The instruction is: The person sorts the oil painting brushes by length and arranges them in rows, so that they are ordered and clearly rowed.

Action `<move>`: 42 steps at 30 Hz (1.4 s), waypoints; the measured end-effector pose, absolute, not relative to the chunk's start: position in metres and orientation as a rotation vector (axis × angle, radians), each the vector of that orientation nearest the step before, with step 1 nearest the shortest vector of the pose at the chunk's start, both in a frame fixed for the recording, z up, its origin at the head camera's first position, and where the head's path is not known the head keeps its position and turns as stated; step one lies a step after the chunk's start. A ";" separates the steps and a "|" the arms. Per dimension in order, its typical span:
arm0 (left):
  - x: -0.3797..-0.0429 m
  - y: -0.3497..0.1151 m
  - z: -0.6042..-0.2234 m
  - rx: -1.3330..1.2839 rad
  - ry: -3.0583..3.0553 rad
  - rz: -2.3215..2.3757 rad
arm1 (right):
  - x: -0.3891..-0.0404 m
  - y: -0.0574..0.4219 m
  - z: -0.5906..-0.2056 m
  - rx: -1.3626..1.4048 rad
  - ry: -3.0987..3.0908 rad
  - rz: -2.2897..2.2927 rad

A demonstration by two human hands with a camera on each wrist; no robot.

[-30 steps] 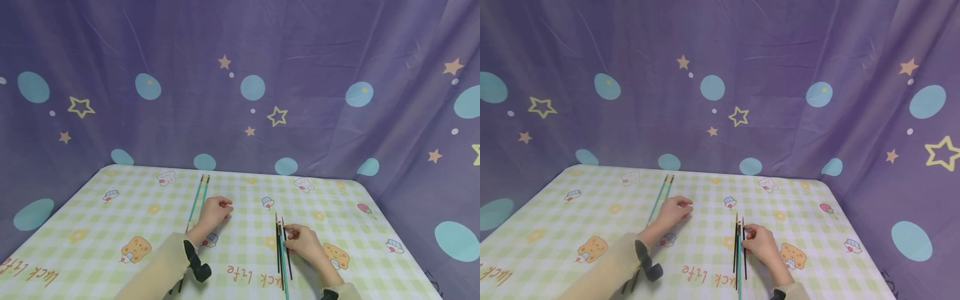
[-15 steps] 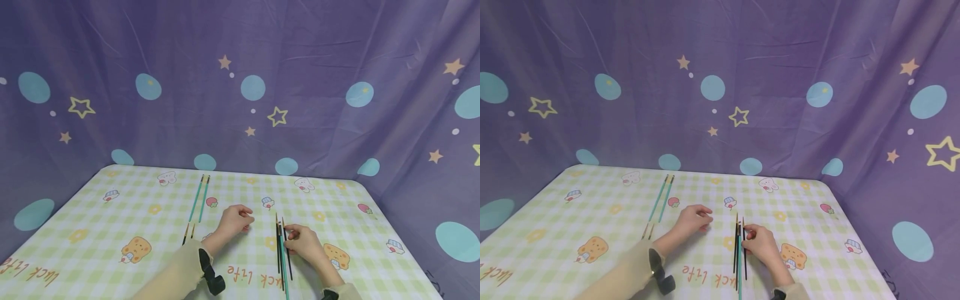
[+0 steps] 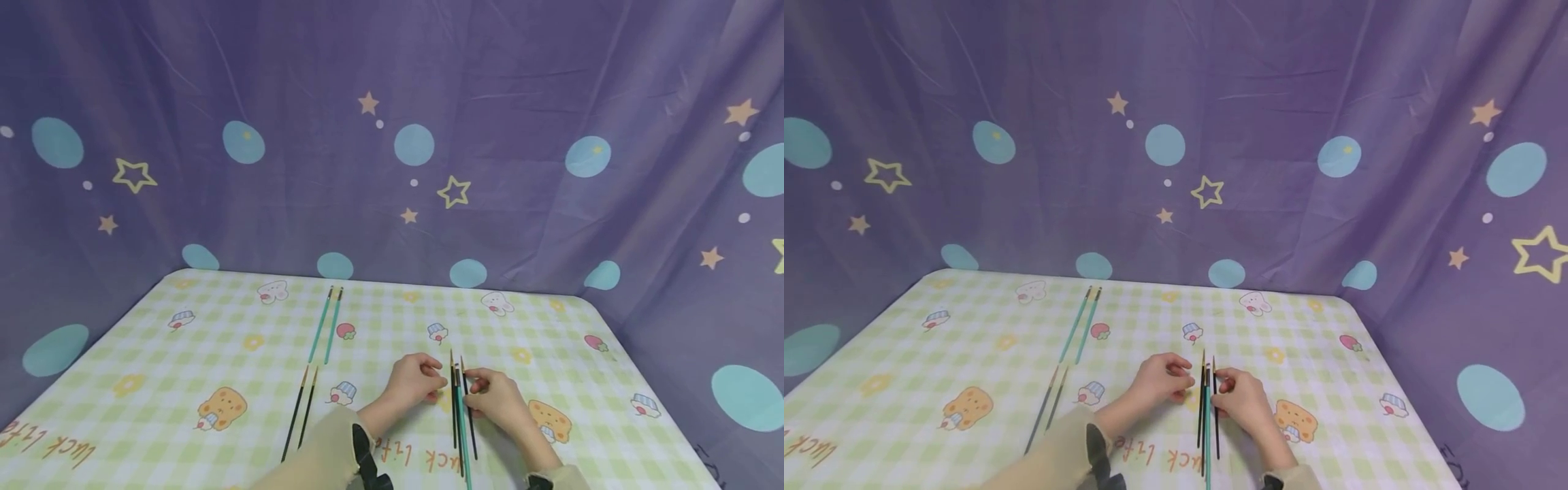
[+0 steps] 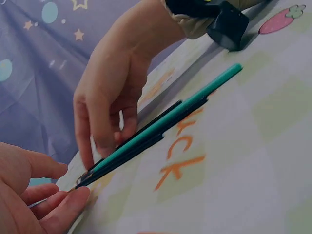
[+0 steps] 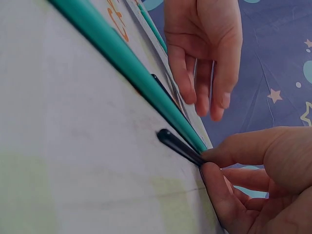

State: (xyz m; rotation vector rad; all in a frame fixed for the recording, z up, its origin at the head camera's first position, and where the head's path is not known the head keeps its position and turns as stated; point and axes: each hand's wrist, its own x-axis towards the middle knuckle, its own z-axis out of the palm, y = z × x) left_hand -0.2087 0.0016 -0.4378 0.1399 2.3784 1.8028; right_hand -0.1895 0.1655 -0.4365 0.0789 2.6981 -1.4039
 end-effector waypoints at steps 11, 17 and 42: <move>-0.199 0.021 -0.448 0.134 2.558 1.725 | -0.189 0.166 -0.435 0.082 2.715 -1.392; -0.197 0.025 -0.447 0.144 2.671 1.642 | -0.190 0.167 -0.436 0.075 2.725 -1.379; -0.207 0.029 -0.442 0.114 2.872 1.292 | -0.189 0.166 -0.439 0.062 2.722 -1.386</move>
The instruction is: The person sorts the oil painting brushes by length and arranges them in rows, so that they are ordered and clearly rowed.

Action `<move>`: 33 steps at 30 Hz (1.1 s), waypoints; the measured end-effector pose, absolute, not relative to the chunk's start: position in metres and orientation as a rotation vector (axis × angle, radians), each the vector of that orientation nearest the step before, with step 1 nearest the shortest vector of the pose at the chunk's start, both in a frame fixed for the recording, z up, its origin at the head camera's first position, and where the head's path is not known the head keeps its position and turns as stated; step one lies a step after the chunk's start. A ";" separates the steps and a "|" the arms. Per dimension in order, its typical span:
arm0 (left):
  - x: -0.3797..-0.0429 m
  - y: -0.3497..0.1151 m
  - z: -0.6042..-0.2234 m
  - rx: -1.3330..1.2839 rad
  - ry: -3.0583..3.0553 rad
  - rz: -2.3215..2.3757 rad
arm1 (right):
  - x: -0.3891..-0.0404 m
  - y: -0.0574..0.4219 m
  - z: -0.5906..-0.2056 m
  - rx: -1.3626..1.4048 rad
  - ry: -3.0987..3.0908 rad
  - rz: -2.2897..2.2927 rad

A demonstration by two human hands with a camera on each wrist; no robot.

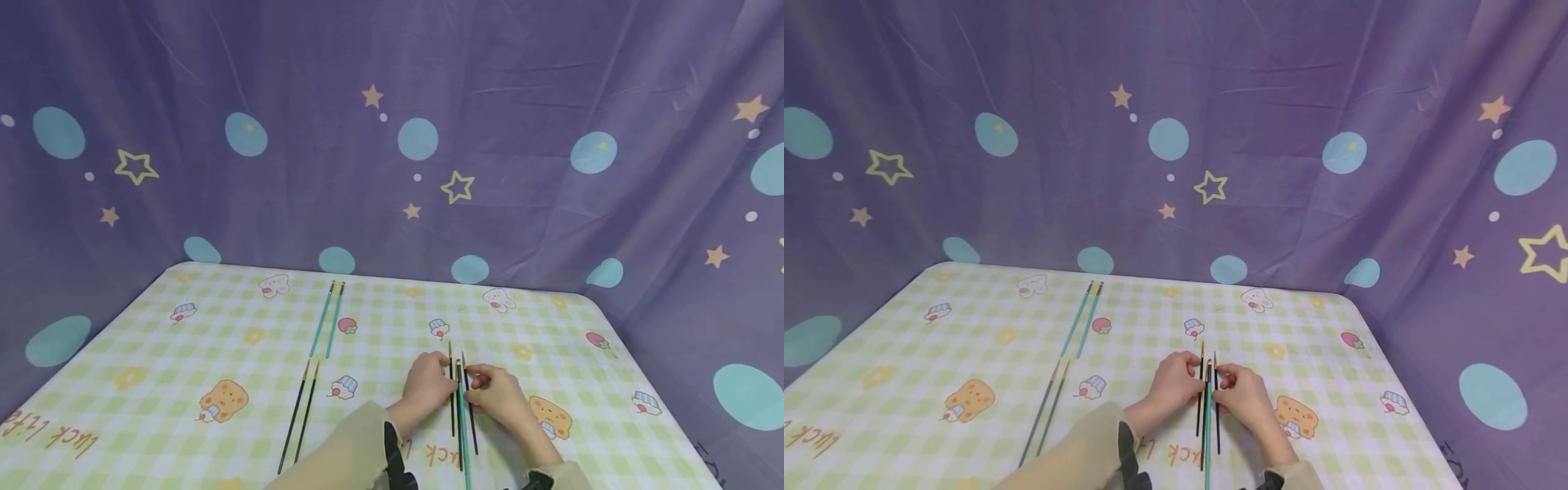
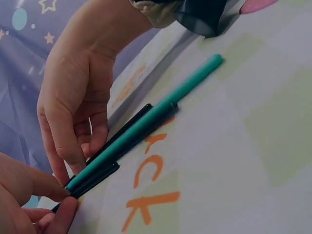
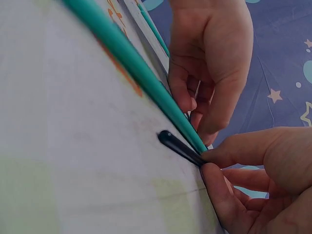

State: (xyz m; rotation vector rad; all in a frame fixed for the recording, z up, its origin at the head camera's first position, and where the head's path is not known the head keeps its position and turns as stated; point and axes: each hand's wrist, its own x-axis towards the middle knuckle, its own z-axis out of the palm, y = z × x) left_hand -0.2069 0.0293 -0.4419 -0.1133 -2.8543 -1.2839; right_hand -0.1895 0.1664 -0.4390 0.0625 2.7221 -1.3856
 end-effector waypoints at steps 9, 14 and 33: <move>-0.208 0.031 -0.434 -0.169 -2.904 -1.031 | -0.190 0.165 -0.438 0.064 2.727 -1.364; -0.211 0.030 -0.433 -0.158 -2.921 -1.024 | -0.190 0.166 -0.439 0.070 2.715 -1.369; -0.211 0.006 -0.437 -0.078 -2.740 -1.679 | -0.191 0.166 -0.438 0.079 2.725 -1.371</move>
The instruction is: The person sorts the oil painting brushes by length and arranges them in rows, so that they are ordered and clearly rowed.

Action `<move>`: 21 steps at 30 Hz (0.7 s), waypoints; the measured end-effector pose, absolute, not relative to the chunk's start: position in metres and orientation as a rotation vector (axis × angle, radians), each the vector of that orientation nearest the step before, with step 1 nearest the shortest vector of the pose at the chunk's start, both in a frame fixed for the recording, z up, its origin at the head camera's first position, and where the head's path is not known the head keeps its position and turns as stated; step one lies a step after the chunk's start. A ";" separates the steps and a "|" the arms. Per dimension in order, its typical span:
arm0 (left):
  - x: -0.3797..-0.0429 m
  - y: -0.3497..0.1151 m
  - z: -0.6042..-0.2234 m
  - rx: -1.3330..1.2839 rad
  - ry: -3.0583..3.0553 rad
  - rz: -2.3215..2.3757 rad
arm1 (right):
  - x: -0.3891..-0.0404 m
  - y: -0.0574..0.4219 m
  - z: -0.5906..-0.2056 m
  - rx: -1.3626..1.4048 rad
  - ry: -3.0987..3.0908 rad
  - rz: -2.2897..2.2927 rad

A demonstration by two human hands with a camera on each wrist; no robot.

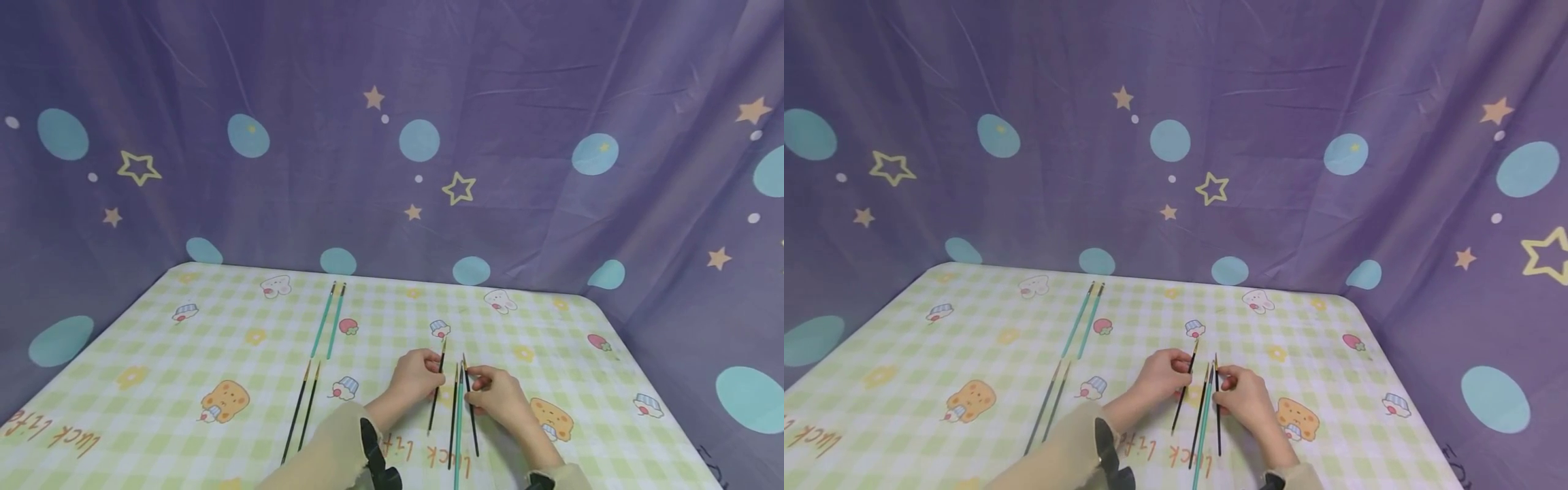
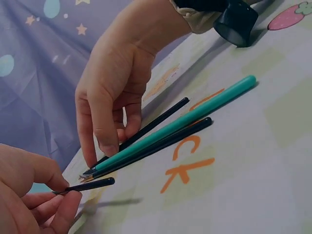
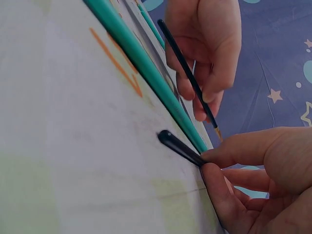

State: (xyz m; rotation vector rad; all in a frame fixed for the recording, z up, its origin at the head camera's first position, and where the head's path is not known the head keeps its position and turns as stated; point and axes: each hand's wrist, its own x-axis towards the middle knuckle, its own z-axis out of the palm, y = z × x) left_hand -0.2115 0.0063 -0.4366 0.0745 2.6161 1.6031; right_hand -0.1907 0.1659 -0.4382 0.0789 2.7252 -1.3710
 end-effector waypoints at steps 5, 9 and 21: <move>-0.208 -0.003 -0.435 0.078 2.568 1.662 | -0.191 0.165 -0.438 0.088 2.718 -1.373; -0.206 -0.011 -0.435 0.079 2.545 1.692 | -0.191 0.165 -0.439 0.088 2.717 -1.365; -0.196 -0.033 -0.434 0.040 2.531 1.746 | -0.192 0.166 -0.441 0.084 2.712 -1.368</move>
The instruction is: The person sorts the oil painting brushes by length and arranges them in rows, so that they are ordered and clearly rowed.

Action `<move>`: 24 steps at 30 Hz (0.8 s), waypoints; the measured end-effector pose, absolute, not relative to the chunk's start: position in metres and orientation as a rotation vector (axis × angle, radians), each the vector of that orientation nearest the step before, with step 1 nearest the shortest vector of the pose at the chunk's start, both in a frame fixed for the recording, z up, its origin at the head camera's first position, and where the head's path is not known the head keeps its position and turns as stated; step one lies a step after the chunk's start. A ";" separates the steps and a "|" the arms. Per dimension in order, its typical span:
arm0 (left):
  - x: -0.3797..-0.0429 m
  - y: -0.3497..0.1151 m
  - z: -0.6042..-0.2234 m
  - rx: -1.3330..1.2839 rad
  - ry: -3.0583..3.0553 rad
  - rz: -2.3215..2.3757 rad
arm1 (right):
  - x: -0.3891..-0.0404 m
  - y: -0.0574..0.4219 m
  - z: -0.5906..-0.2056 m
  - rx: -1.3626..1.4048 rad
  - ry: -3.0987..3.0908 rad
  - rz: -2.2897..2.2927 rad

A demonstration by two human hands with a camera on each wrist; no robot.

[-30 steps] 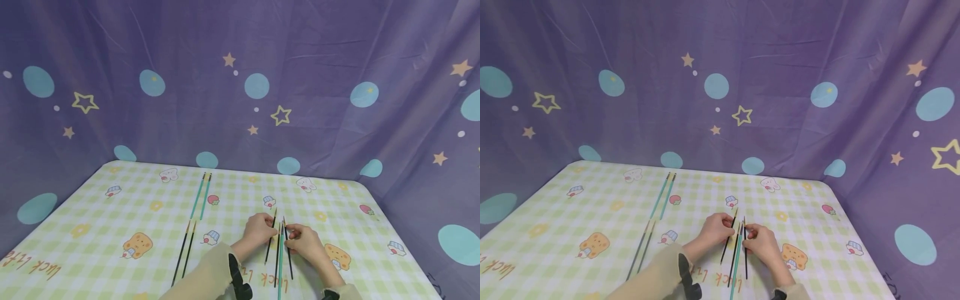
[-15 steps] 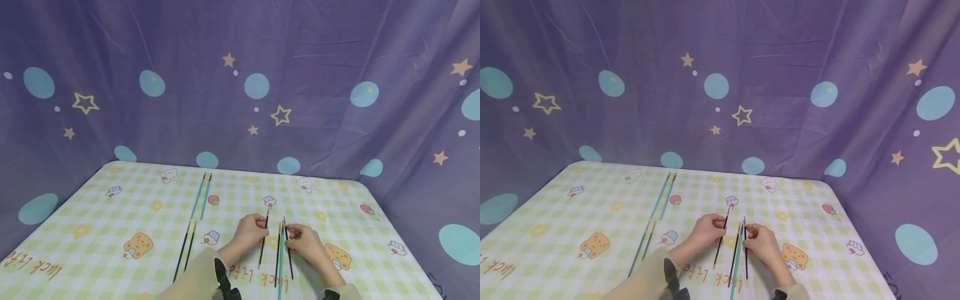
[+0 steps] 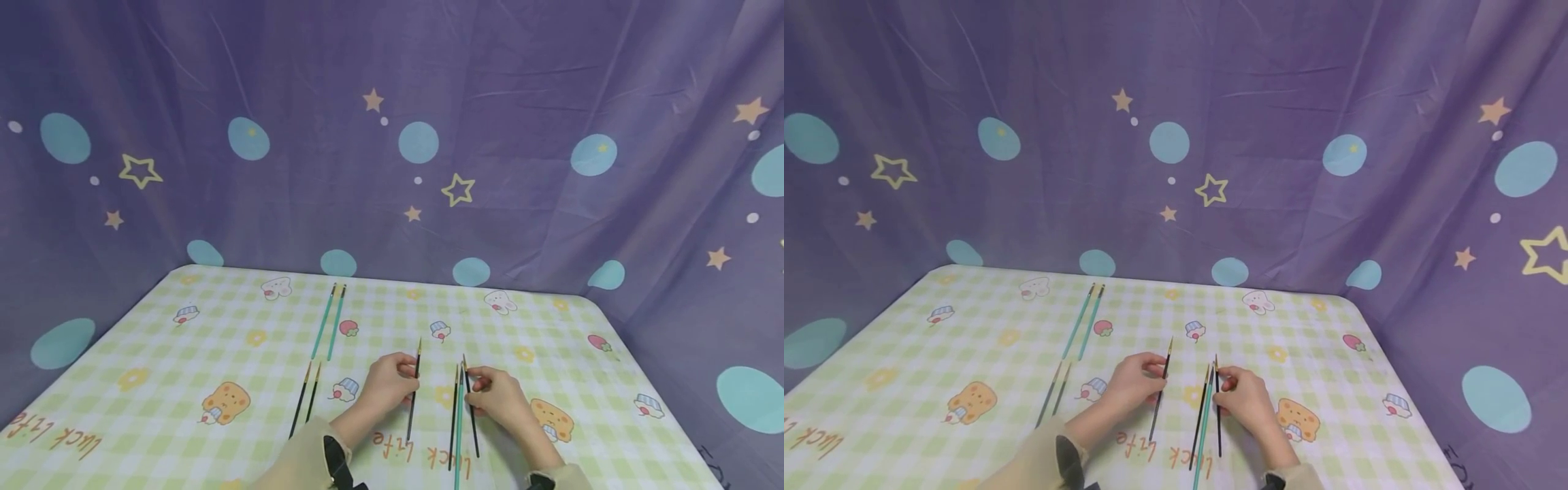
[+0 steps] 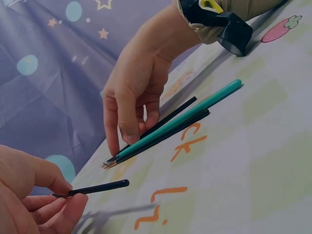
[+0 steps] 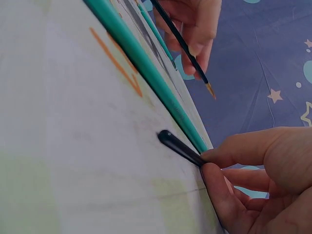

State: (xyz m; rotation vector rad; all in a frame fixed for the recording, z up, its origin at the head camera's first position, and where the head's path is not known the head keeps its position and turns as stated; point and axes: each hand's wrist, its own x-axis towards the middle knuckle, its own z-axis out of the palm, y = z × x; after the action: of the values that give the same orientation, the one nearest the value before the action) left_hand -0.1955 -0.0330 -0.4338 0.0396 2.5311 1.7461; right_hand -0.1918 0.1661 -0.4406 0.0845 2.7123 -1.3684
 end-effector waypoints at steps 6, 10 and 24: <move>-0.188 -0.045 -0.432 0.039 2.538 1.758 | -0.192 0.167 -0.441 0.078 2.713 -1.376; -0.183 -0.054 -0.430 0.031 2.536 1.764 | -0.192 0.167 -0.441 0.075 2.710 -1.384; -0.169 -0.094 -0.422 -0.020 2.562 1.690 | -0.191 0.167 -0.441 0.056 2.718 -1.384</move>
State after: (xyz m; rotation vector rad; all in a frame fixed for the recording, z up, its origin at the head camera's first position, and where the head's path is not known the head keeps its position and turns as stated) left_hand -0.1689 -0.0944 -0.4217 -0.0202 2.5617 1.6899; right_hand -0.1912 0.1668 -0.4410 0.0556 2.7182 -1.3839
